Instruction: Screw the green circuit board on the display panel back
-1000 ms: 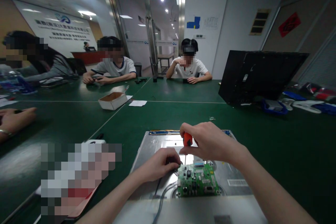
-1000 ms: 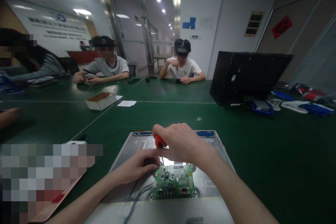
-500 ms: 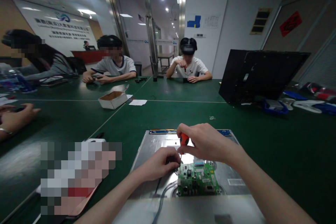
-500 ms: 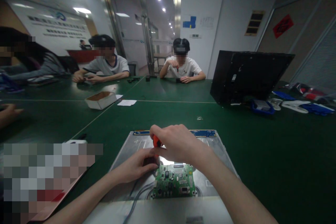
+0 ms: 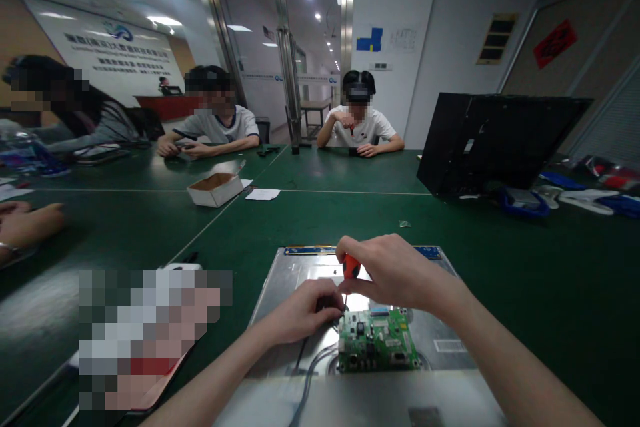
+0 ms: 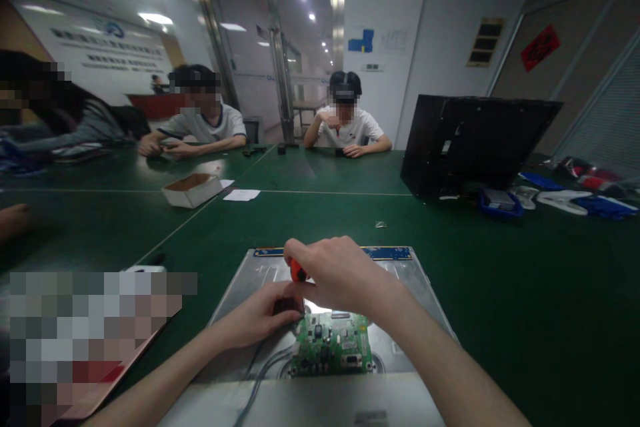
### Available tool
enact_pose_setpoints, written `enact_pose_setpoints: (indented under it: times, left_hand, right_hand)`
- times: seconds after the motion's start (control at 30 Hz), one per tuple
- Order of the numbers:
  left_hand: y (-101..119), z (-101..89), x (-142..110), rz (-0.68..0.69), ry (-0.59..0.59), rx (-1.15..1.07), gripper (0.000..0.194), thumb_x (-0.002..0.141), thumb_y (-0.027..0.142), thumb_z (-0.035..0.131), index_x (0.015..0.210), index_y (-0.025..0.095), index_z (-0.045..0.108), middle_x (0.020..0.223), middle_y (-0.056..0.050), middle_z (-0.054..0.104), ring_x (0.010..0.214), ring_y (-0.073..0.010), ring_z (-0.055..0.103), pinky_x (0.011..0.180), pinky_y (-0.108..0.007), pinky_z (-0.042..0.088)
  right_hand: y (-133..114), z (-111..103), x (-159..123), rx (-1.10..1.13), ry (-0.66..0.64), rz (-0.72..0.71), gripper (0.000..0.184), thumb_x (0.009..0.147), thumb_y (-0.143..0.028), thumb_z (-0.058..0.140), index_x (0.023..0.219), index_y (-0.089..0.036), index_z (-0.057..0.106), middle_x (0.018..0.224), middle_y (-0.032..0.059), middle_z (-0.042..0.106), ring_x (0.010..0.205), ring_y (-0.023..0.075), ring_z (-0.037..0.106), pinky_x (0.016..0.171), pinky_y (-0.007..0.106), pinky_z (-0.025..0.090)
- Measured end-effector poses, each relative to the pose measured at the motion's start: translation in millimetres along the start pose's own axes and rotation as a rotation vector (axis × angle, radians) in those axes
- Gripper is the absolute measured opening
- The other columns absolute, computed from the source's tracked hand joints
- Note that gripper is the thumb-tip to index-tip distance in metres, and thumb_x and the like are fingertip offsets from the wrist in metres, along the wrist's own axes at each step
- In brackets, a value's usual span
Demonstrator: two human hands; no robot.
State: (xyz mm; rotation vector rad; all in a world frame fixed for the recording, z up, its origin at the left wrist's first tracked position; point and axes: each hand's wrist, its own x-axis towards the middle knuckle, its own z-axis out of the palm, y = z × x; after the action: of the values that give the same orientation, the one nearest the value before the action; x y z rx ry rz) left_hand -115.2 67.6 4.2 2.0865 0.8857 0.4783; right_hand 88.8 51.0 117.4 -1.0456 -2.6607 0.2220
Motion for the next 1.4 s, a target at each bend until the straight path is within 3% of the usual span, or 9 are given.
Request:
enact_pose_setpoints:
  times: [1.4]
  left_hand:
    - [-3.2, 2.6, -1.5, 0.033, 0.022, -0.028, 0.008, 0.081, 0.013, 0.057, 0.086, 0.015, 0.062, 0.081, -0.001, 0.062, 0.073, -0.0161, 0.056, 0.066, -0.026, 0.043]
  right_hand:
    - [-2.7, 3.4, 2.9, -0.038, 0.016, -0.012, 0.016, 0.086, -0.029, 0.063, 0.095, -0.020, 0.051, 0.081, -0.0012, 0.067, 0.064, 0.0123, 0.056, 0.052, 0.025, 0.025]
